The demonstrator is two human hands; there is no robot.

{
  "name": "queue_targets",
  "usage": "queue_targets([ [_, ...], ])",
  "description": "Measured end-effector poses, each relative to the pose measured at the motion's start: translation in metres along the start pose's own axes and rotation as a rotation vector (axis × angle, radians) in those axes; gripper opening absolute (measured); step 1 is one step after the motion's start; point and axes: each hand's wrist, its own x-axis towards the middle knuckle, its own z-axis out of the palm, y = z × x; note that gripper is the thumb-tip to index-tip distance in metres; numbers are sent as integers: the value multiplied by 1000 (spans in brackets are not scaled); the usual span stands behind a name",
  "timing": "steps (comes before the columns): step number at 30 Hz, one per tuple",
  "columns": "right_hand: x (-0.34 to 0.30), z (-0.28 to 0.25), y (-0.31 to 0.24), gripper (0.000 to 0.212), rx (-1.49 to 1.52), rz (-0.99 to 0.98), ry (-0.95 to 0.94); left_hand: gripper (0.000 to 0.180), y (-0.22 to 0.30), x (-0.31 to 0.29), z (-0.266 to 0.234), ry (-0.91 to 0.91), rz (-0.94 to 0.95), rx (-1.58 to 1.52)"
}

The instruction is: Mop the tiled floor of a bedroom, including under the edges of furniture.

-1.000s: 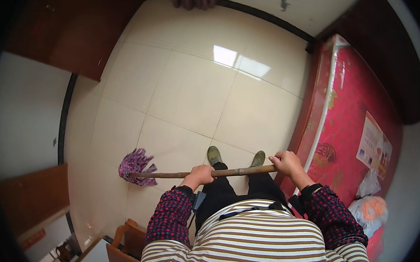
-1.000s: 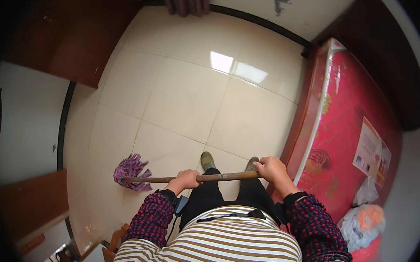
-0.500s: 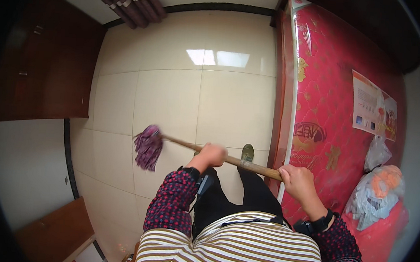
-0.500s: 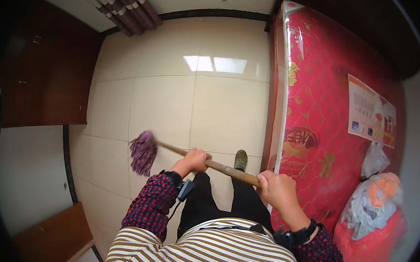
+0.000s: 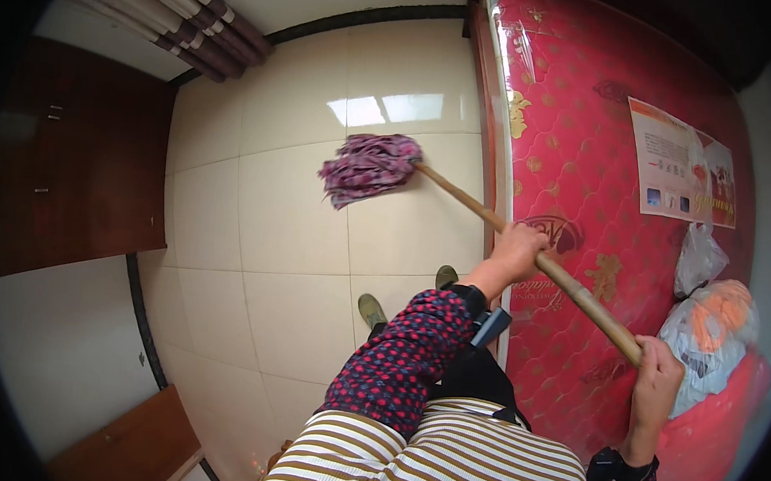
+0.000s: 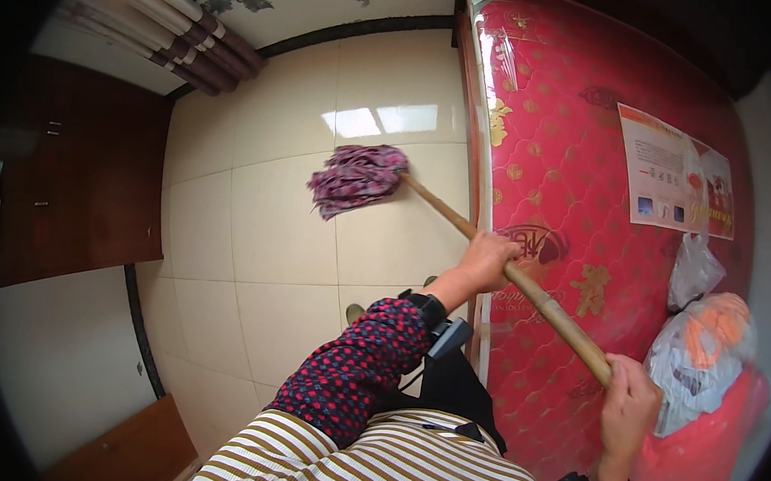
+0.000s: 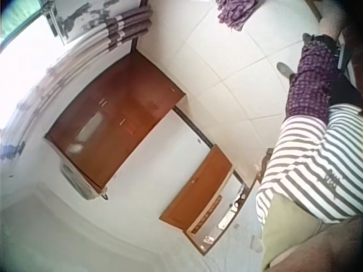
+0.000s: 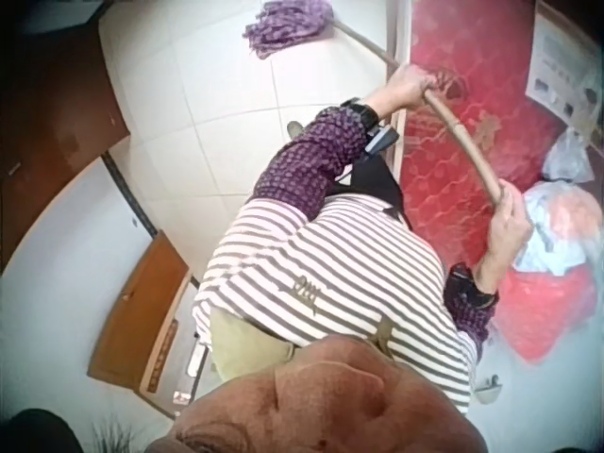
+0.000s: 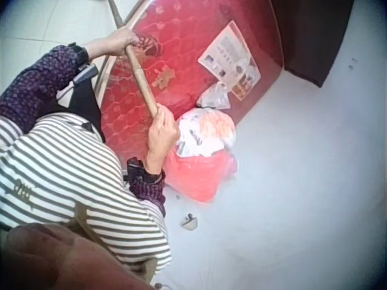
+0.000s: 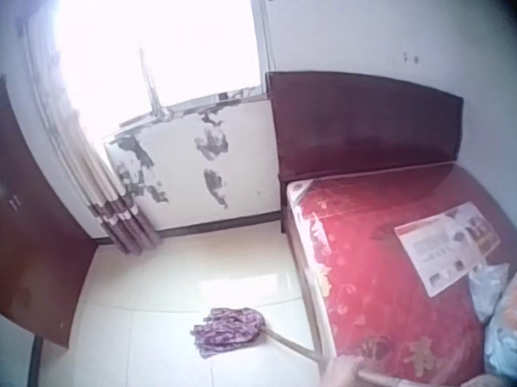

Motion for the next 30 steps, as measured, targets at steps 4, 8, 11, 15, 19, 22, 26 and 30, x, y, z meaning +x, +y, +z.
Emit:
queue_targets([
  [4, -11, -29, -5, 15, -83, -7, 127, 17, 30, 12, 7, -38, 180, -172],
  [8, -2, -31, -32, 12, -149, -175, 303, 16, 41, -11, 6, -14, 166, -308],
  [11, 12, -26, -48, 10, -112, -338, 544, 15, 39, -37, -5, 22, 120, -334],
  [15, 17, -5, -82, 11, 81, -230, 443, 19, 22, -87, -35, -37, -19, -283],
  [19, -9, 38, -127, 13, 122, -337, 320, 27, -15, -160, -51, -22, -79, -311],
  [22, -46, 71, -163, 13, 193, -350, 178, 34, -39, -222, -62, -63, -134, -300],
  [26, -87, 123, -188, 13, 152, -334, -14, 36, -82, -311, -63, -201, -264, -285],
  [30, -132, 184, -181, 15, 3, -393, -185, 38, -119, -396, -51, -335, -349, -256],
])
